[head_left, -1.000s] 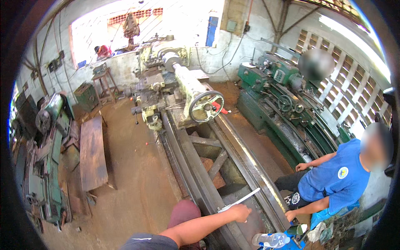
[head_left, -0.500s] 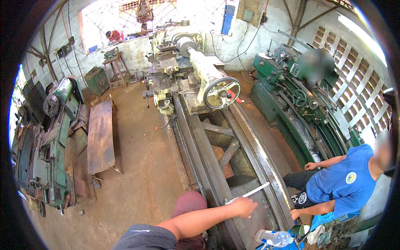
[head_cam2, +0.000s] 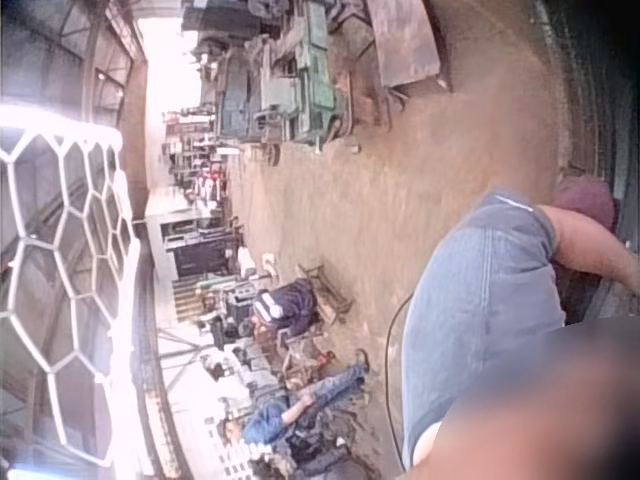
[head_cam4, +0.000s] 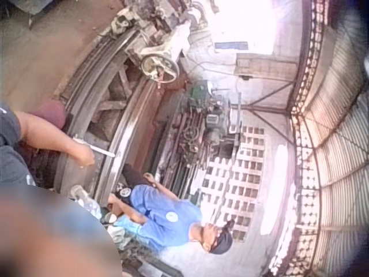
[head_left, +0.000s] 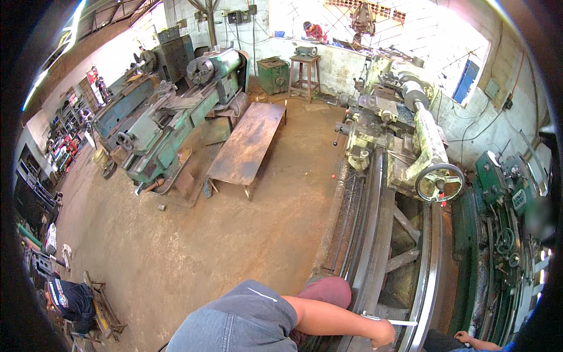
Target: The person operates a metal lathe, adjusting the tool post and carriage while a cylindrical workpiece rotates. They then use a caliper to measure the workpiece and place the caliper on the lathe bed.
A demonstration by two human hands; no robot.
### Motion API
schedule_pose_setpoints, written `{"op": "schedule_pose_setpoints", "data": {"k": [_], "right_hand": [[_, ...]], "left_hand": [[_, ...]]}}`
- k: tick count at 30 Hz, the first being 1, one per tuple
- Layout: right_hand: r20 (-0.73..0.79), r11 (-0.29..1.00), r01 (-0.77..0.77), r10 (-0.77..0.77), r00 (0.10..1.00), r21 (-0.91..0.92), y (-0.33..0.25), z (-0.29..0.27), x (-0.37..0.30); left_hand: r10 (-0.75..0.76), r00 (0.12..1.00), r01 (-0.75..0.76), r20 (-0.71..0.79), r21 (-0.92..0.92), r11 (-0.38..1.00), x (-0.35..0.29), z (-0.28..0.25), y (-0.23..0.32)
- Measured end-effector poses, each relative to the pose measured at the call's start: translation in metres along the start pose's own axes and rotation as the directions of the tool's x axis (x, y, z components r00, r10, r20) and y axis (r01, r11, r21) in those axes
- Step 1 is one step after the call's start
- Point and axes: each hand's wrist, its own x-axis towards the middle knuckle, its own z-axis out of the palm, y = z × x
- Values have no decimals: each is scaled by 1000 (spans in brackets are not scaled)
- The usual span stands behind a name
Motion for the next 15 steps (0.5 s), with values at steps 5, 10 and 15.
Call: {"op": "schedule_pose_setpoints", "data": {"k": [5,10,15], "right_hand": [[1,999,-46,46,999,-28,2,-2,-5],[-67,963,-247,241,968,-103,-16,-9,-35],[-161,906,-406,386,908,-117,-23,-12,-60]], "left_hand": [[-458,809,477,369,44,878,7,-22,16],[-477,750,530,459,15,848,5,-86,44],[-430,749,511,504,-28,859,6,-107,49]]}}
